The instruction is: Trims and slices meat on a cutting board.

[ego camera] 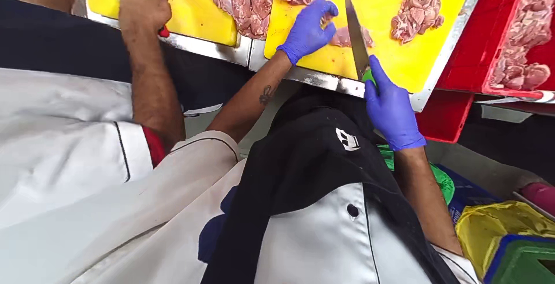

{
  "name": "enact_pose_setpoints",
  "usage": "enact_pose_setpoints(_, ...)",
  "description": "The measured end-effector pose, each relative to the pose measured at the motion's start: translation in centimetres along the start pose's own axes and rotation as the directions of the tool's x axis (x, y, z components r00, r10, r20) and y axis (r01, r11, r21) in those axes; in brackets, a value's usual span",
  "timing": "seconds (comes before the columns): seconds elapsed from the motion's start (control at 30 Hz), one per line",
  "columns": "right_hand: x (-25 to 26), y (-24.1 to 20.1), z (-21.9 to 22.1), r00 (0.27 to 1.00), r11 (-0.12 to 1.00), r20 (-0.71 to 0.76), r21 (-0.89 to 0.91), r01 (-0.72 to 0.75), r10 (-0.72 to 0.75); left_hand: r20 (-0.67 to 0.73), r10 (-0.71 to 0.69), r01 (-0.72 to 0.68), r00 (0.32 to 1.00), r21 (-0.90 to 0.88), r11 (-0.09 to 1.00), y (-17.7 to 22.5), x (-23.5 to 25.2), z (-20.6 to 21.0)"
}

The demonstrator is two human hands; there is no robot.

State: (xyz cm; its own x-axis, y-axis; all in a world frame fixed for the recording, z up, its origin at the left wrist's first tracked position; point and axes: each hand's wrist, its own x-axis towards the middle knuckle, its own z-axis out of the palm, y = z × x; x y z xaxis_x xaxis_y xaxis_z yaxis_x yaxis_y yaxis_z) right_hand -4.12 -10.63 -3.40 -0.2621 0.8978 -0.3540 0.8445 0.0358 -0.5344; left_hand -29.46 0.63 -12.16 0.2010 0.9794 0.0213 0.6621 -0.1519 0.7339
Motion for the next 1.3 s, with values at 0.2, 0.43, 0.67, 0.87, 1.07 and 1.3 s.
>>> enact_pose_setpoints(0.2, -0.9, -0.3, 1.7, 0.997, 0.980, 0.077, -0.199, 0.005, 0.010, 0.063, 0.074, -0.087, 0.995, 0.228, 0.970, 1.0, -1.5, 2.7)
enact_pose_setpoints(0.43, 10.1, -2.5, 3.4, 0.998, 0.994, -0.011, -0.080, 0.068, -0.070, 0.083, -0.018, -0.005, 0.996, 0.267, 0.964, 1.1, -0.5, 1.5)
enact_pose_setpoints(0.67, 0.6, 0.8, -1.3, 1.000, 0.997, 0.000, -0.076, -0.028, 0.028, 0.049, 0.048, -0.045, 0.998, -0.057, 0.997, 1.3, 1.6, 2.0)
enact_pose_setpoints(0.87, -2.3, 2.4, -2.0, 0.998, 0.948, 0.051, -0.316, -0.026, 0.044, 0.037, 0.110, -0.114, 0.993, 0.116, 0.987, 2.1, 0.6, 4.7)
enact_pose_setpoints(1.07, 7.8, 0.8, 1.3, 1.000, 0.970, 0.007, -0.243, 0.003, -0.002, 0.055, 0.107, -0.115, 0.993, 0.179, 0.977, 2.4, 0.5, 5.1)
enact_pose_setpoints(1.3, 6.6, 1.7, -0.9, 0.998, 0.995, -0.050, 0.082, 0.051, -0.047, -0.063, -0.149, 0.146, 0.987, -0.037, 0.989, 1.7, 3.1, 2.5)
